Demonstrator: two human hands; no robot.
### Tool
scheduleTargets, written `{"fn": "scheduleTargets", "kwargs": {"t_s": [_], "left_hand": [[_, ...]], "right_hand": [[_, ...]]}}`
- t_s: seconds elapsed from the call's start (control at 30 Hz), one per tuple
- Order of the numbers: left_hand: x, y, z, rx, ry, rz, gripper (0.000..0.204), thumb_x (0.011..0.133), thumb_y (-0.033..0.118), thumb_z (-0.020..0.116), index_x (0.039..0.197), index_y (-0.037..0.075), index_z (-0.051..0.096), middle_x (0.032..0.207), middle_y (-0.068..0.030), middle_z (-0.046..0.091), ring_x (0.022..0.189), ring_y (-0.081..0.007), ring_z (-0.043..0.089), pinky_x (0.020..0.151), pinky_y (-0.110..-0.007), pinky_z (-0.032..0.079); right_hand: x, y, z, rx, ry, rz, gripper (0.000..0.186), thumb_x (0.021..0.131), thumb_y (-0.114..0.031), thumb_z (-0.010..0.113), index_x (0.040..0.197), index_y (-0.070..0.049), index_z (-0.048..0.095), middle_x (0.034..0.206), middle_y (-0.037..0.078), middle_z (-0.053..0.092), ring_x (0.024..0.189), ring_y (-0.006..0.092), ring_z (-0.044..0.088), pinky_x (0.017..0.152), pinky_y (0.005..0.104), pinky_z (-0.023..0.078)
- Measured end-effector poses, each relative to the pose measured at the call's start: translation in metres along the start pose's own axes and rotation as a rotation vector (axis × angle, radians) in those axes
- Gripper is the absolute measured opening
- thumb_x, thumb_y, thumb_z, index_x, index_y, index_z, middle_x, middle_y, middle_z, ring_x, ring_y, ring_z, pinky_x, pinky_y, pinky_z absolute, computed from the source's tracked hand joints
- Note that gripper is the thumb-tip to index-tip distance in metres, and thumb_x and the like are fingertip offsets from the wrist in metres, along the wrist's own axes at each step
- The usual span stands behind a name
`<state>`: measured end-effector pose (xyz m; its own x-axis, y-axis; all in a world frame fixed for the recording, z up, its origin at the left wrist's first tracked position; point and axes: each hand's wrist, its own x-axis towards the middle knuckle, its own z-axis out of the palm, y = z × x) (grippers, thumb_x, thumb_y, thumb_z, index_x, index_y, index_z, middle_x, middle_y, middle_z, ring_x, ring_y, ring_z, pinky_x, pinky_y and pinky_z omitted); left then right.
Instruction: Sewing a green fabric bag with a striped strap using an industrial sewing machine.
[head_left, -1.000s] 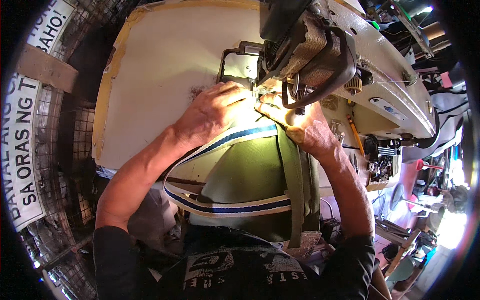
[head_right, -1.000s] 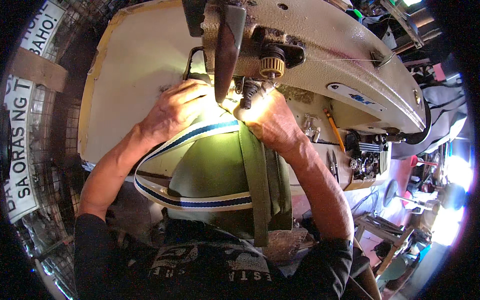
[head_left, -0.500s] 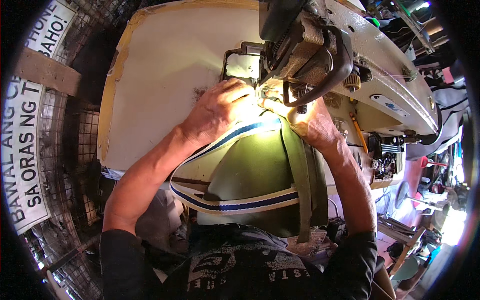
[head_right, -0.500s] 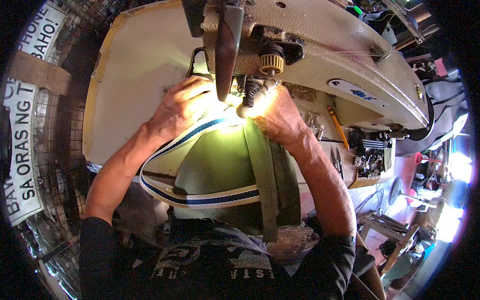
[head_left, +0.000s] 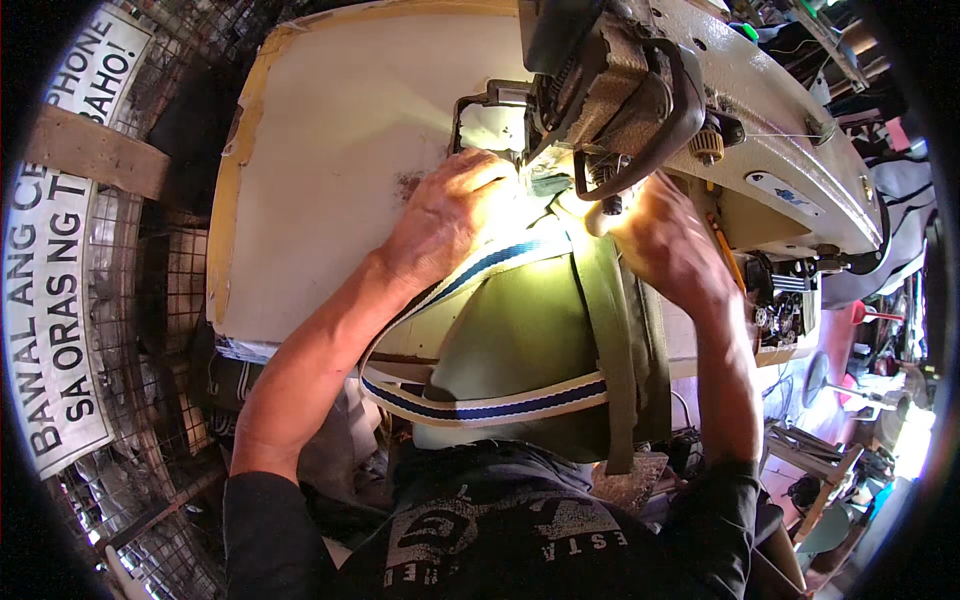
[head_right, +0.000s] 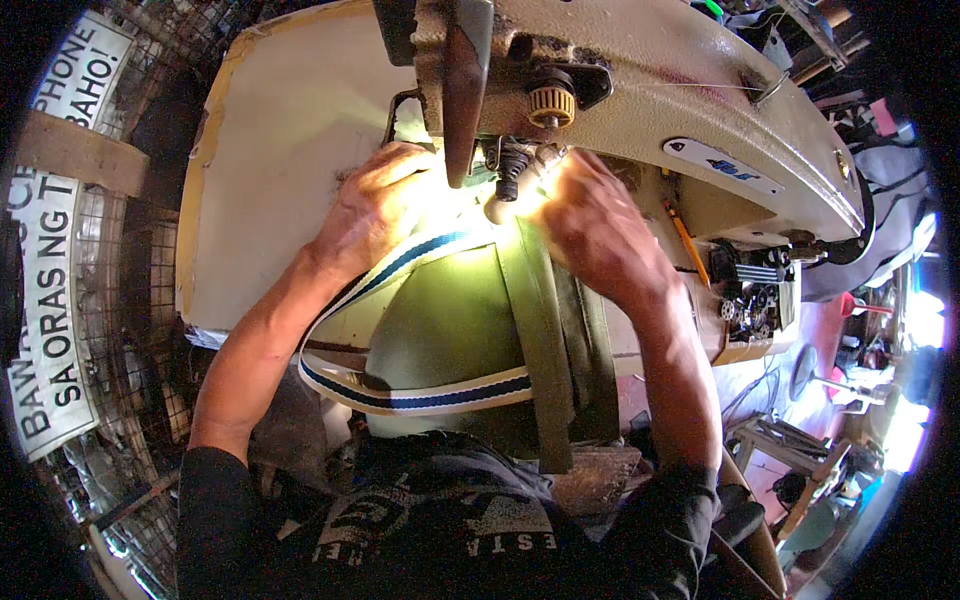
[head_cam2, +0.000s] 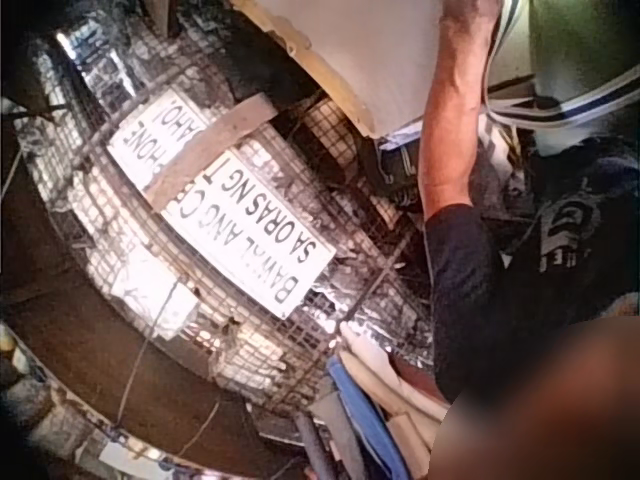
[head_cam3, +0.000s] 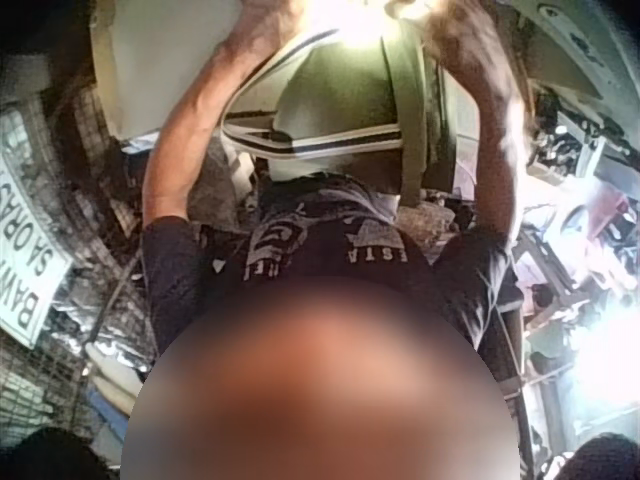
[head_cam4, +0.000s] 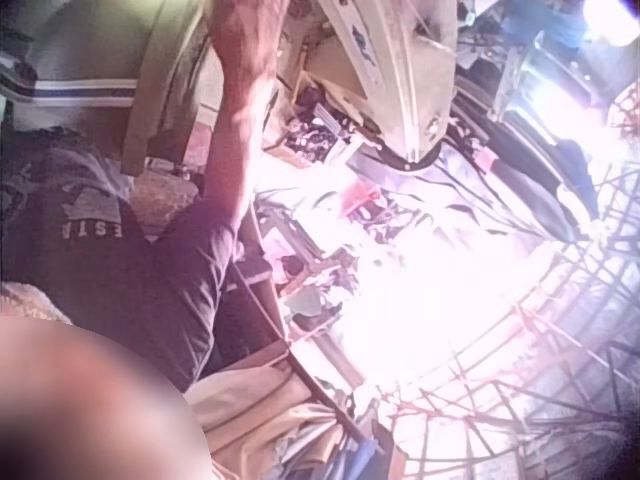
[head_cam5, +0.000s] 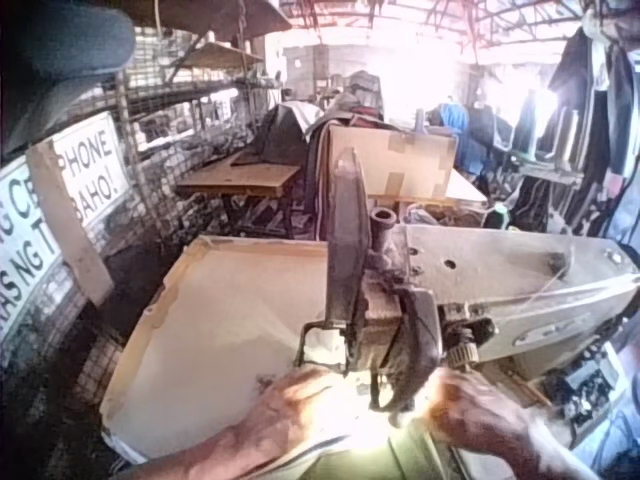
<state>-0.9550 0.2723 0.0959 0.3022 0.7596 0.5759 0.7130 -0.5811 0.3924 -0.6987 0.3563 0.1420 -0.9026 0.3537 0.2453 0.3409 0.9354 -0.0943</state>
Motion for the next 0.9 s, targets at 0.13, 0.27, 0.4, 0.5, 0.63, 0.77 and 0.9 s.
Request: {"fn": "scheduleTargets", "kwargs": {"t_s": [0.13,0.27,0.4,0.5,0.63,0.77,0.9], "left_hand": [[0.001,-0.003,0.002,-0.039,0.081,0.033,0.032,0.082,0.035,0.061,0.086,0.003,0.061,0.091,-0.0129,0.058,0.091,-0.0306,0.058,0.085,-0.039,0.048],[-0.001,0.001,0.001,0.01,0.025,-0.027,0.021,0.073,0.01,0.071,0.09,0.0,0.064,0.095,-0.0138,0.062,0.095,-0.0336,0.061,0.085,-0.043,0.052],[0.003,0.002,0.002,-0.001,0.028,0.007,0.022,0.077,0.024,0.065,0.085,0.004,0.062,0.088,-0.0109,0.057,0.092,-0.0277,0.058,0.085,-0.038,0.049],[0.003,0.005,0.003,0.058,0.064,0.025,0.018,0.074,0.02,0.067,0.083,0.005,0.062,0.087,-0.0094,0.057,0.091,-0.0264,0.058,0.085,-0.038,0.049],[0.001,0.007,0.001,0.057,0.029,-0.015,0.017,0.076,0.02,0.066,0.084,0.006,0.062,0.09,-0.0081,0.058,0.097,-0.0257,0.058,0.088,-0.037,0.049],[0.0,0.004,0.002,0.131,0.046,0.011,0.018,0.075,0.021,0.067,0.085,0.006,0.063,0.092,-0.0082,0.058,0.097,-0.027,0.059,0.089,-0.038,0.049],[-0.001,0.003,0.007,0.081,0.061,-0.01,0.022,0.075,0.021,0.068,0.087,0.004,0.062,0.093,-0.0089,0.058,0.094,-0.0281,0.059,0.088,-0.038,0.049]], "right_hand": [[-0.055,-0.016,-0.075,0.07,-0.063,0.265,0.034,0.076,0.005,0.065,0.108,-0.006,0.069,0.117,0.015,0.064,0.106,0.0327,0.064,0.088,0.0389,0.054],[-0.114,0.03,-0.161,0.124,0.304,0.497,0.03,0.093,-0.008,0.059,0.122,-0.007,0.066,0.115,0.012,0.068,0.109,0.0235,0.064,0.097,0.0343,0.047],[-0.145,0.165,-0.22,-0.415,0.404,0.714,0.044,0.103,-0.035,0.048,0.134,-0.006,0.059,0.128,0.012,0.064,0.115,0.0223,0.061,0.101,0.0335,0.044],[-0.154,0.276,-0.221,-0.485,0.131,1.027,0.049,0.1,-0.04,0.053,0.131,-0.003,0.06,0.127,0.016,0.065,0.116,0.0257,0.062,0.1,0.0338,0.045],[-0.173,0.341,-0.212,-0.525,-0.09,0.855,0.033,0.102,-0.027,0.045,0.117,-0.004,0.063,0.113,0.022,0.067,0.101,0.0359,0.067,0.086,0.0388,0.051],[-0.175,0.343,-0.211,-0.295,-0.017,0.862,0.03,0.102,-0.024,0.042,0.119,-0.008,0.061,0.103,0.024,0.068,0.096,0.0375,0.068,0.08,0.0418,0.052],[-0.166,0.336,-0.218,-0.193,0.08,1.099,0.06,0.097,-0.052,0.048,0.117,0.002,0.066,0.107,0.023,0.069,0.1,0.0326,0.065,0.089,0.039,0.046]]}}
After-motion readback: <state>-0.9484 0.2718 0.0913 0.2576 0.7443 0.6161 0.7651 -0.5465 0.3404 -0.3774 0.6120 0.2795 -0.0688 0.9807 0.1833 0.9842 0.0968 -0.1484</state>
